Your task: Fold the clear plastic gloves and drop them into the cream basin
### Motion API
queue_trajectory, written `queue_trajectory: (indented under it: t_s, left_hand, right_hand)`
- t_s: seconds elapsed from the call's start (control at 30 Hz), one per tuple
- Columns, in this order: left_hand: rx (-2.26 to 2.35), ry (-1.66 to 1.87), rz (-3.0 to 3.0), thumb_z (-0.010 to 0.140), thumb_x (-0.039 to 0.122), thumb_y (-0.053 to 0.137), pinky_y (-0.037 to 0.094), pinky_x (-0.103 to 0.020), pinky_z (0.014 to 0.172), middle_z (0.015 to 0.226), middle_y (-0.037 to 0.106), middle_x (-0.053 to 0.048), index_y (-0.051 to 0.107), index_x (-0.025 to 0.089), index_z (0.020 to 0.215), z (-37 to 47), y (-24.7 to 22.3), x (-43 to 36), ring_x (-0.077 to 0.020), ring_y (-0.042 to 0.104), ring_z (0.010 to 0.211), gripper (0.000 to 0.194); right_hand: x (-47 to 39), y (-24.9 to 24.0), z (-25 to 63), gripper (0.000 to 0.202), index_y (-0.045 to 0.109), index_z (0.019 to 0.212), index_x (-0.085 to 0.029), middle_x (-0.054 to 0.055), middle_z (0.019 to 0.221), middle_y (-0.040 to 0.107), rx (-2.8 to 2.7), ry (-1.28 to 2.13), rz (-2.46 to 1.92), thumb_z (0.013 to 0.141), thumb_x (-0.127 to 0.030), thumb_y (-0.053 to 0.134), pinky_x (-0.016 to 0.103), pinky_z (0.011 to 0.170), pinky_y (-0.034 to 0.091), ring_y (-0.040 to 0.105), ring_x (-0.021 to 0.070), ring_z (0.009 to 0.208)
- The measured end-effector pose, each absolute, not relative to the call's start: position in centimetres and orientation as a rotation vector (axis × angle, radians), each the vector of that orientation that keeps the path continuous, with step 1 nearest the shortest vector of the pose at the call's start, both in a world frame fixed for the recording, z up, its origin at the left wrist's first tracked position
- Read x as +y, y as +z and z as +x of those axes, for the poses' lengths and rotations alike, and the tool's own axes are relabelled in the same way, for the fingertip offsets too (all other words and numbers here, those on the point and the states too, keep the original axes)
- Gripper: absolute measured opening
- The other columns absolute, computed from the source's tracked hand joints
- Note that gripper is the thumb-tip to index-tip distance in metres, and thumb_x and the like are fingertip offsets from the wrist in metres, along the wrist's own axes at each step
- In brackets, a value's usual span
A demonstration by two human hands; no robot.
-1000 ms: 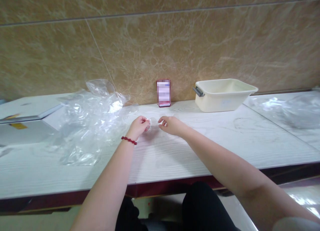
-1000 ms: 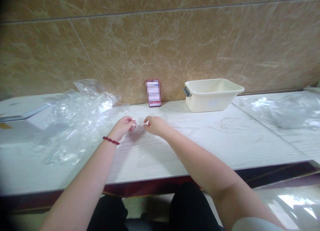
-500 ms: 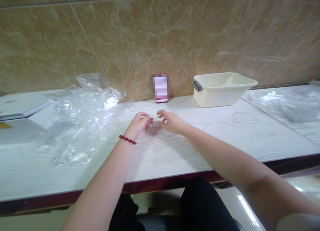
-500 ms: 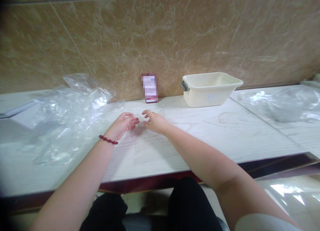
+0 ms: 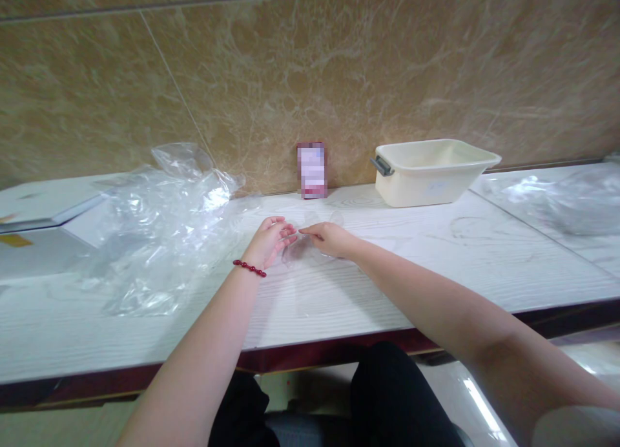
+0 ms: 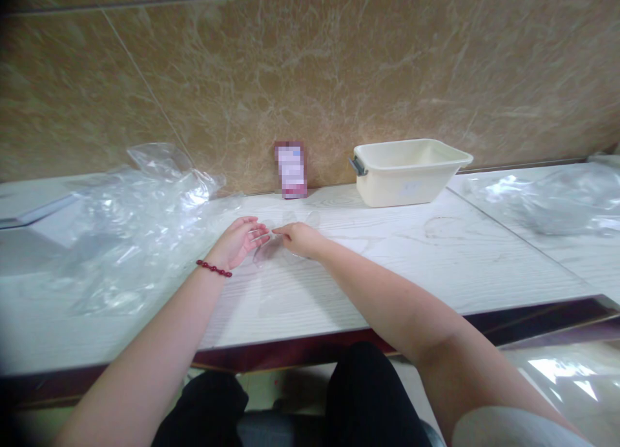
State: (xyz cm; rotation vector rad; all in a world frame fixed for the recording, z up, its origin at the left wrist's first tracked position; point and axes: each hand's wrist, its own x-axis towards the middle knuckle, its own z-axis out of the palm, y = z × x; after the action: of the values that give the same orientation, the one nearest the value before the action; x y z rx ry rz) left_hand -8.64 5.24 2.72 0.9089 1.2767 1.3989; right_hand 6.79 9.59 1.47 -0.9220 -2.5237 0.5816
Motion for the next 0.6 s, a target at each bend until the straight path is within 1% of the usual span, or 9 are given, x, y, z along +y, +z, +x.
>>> queue_trajectory:
  t_s: [0.1,0.17,0.23,0.33,0.43,0.53,0.6]
  left_hand:
    - [1.511,1.378,1.115,0.066,0.02,0.046,0.044,-0.028,0.068,0.066,0.051,0.001,0.044,0.017,0.073,-9.5,2.4,5.4,-0.0106,0.054,0.066,0.007]
    - [1.739,1.228,1.377,0.065,0.024,0.047,0.043,-0.027,0.065,0.065,0.051,0.001,0.047,0.017,0.07,-10.4,2.2,5.5,-0.0117,0.052,0.065,0.008]
    - [1.851,0.993,1.678,0.064,0.028,0.048,0.041,-0.026,0.064,0.066,0.053,0.001,0.05,0.017,0.069,-11.2,2.2,5.4,-0.0126,0.05,0.065,0.012]
    - [1.835,0.689,1.986,0.065,0.037,0.049,0.039,-0.024,0.059,0.066,0.052,0.001,0.052,0.018,0.071,-11.5,2.3,4.9,-0.0126,0.048,0.062,0.021]
    - [1.865,0.56,2.096,0.06,0.048,0.052,0.036,-0.024,0.052,0.061,0.048,0.002,0.051,0.018,0.072,-10.9,2.4,4.2,-0.0123,0.045,0.056,0.032]
    - [1.806,0.503,2.149,0.057,0.05,0.055,0.035,-0.024,0.052,0.062,0.048,0.002,0.052,0.019,0.073,-10.2,2.5,3.9,-0.0125,0.044,0.056,0.035]
    - [1.76,0.491,2.16,0.06,0.047,0.053,0.037,-0.024,0.056,0.065,0.051,0.0,0.054,0.019,0.074,-10.1,2.6,3.9,-0.0133,0.046,0.059,0.031]
  right_hand:
    - [9.7,1.4,6.8,0.038,0.057,0.103,-0.02,0.001,0.099,0.06,-2.523,0.531,-0.94,0.073,-0.01,0.036,0.02,0.08,0.037,0.053,0.0116,0.092]
    - [9.9,1.4,6.9,0.037,0.058,0.102,-0.02,0.001,0.097,0.061,-2.517,0.497,-0.982,0.072,-0.011,0.037,0.02,0.079,0.038,0.054,0.012,0.09]
    - [10.0,1.4,7.1,0.036,0.059,0.101,-0.02,0.002,0.097,0.061,-2.515,0.471,-1.02,0.072,-0.011,0.038,0.02,0.078,0.038,0.054,0.0122,0.089]
    - [10.2,1.5,7.2,0.036,0.059,0.101,-0.019,0.003,0.098,0.06,-2.513,0.433,-1.058,0.072,-0.012,0.039,0.02,0.077,0.038,0.054,0.0125,0.089]
    - [10.3,1.7,7.3,0.036,0.059,0.1,-0.018,0.004,0.098,0.06,-2.508,0.397,-1.075,0.07,-0.012,0.039,0.02,0.076,0.038,0.054,0.0129,0.088]
    - [10.3,1.8,7.4,0.036,0.06,0.098,-0.018,0.004,0.097,0.061,-2.51,0.374,-1.095,0.07,-0.012,0.04,0.02,0.075,0.038,0.055,0.0129,0.086]
    - [10.4,1.7,7.4,0.034,0.061,0.098,-0.018,0.004,0.096,0.061,-2.517,0.367,-1.095,0.071,-0.013,0.04,0.02,0.075,0.038,0.055,0.0129,0.085]
